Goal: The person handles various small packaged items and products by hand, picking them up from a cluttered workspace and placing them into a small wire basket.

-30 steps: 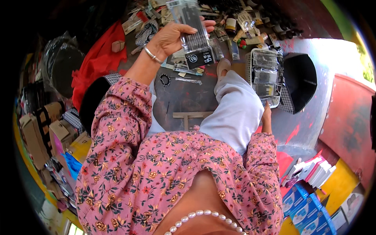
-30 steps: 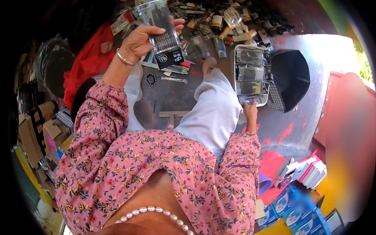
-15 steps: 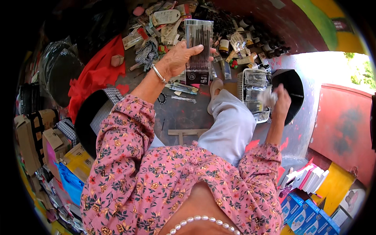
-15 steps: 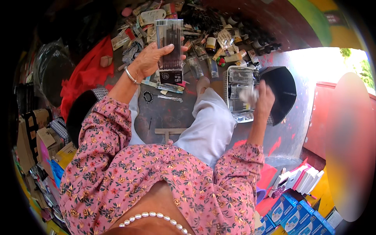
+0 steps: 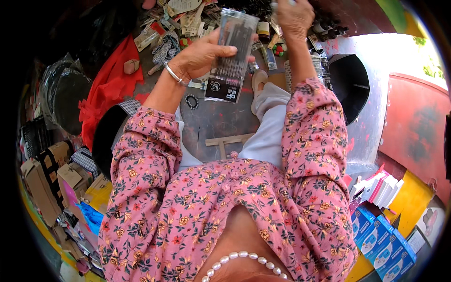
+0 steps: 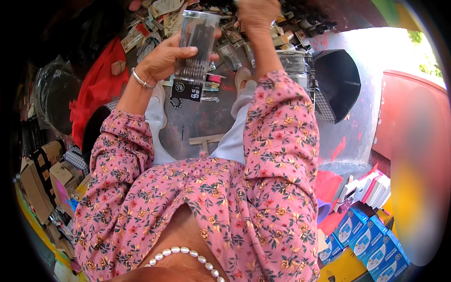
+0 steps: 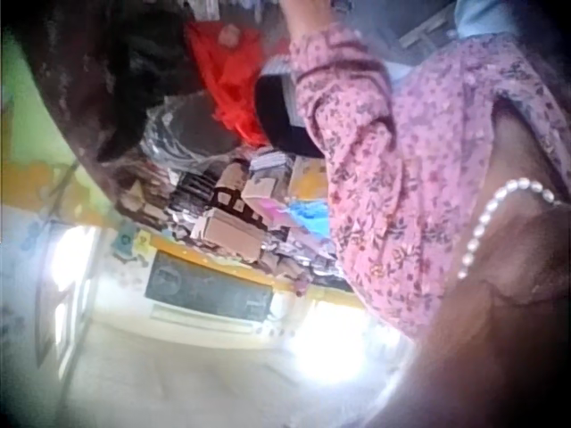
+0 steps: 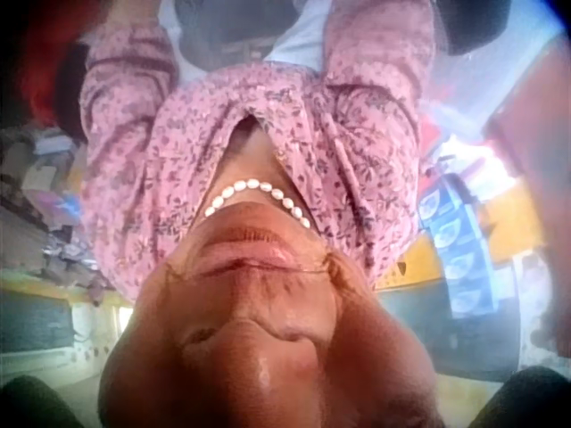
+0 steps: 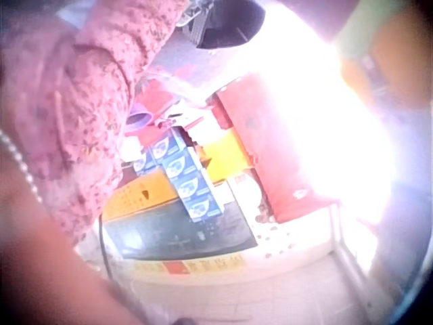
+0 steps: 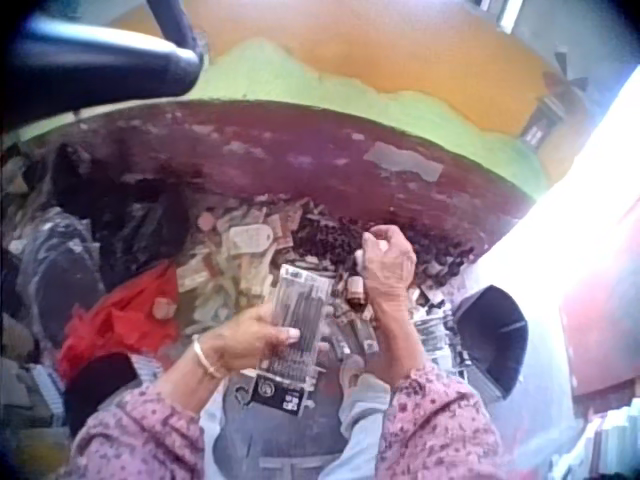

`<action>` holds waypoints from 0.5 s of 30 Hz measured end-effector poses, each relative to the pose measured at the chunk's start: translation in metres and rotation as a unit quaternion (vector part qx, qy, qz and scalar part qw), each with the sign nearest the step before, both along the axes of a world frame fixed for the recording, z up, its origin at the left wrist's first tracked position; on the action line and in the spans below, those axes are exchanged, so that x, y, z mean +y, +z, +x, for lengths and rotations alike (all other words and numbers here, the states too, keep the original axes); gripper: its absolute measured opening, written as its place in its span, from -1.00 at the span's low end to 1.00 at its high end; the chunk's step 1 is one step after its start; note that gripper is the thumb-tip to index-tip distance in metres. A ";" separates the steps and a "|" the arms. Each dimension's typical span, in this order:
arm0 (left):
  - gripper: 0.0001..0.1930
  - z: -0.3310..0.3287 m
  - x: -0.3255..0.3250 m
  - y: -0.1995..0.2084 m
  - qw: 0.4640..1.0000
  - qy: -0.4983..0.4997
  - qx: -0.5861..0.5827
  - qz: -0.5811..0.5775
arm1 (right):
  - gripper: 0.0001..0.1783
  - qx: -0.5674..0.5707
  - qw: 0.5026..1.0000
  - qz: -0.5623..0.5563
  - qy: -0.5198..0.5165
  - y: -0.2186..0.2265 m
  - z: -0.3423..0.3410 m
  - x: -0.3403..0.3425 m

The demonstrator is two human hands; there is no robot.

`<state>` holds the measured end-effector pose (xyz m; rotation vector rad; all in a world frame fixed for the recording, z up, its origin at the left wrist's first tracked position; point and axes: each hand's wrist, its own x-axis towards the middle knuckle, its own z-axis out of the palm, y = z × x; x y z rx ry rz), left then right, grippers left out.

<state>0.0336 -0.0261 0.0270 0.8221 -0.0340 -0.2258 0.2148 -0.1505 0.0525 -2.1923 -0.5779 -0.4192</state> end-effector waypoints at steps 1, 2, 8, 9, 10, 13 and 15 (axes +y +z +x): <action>-0.55 0.003 0.002 -0.003 1.000 0.020 0.012 0.005 | -0.76 0.049 0.998 0.026 -0.006 -0.005 0.011 -0.016; -0.56 0.004 0.005 -0.009 0.998 0.046 0.031 -0.024 | -0.83 0.002 0.999 0.030 -0.019 -0.005 0.006 -0.025; -0.58 0.008 0.016 -0.034 0.982 0.129 0.091 -0.103 | -0.80 0.149 0.967 0.164 0.130 0.006 -0.086 0.002; -0.54 0.009 0.013 -0.030 0.979 0.142 0.131 -0.071 | -0.80 0.103 0.974 0.106 0.172 -0.006 -0.100 0.015; -0.55 0.011 0.016 -0.038 0.978 0.120 0.110 -0.133 | -0.79 0.055 0.974 0.045 0.214 -0.022 -0.113 0.025; -0.52 0.012 0.027 -0.034 0.957 0.187 0.129 -0.183 | -0.79 0.068 0.957 0.017 0.281 -0.033 -0.152 0.034; -0.51 0.007 0.050 -0.042 0.943 0.136 -0.017 -0.302 | -0.79 0.144 0.919 -0.045 0.364 -0.019 -0.152 0.019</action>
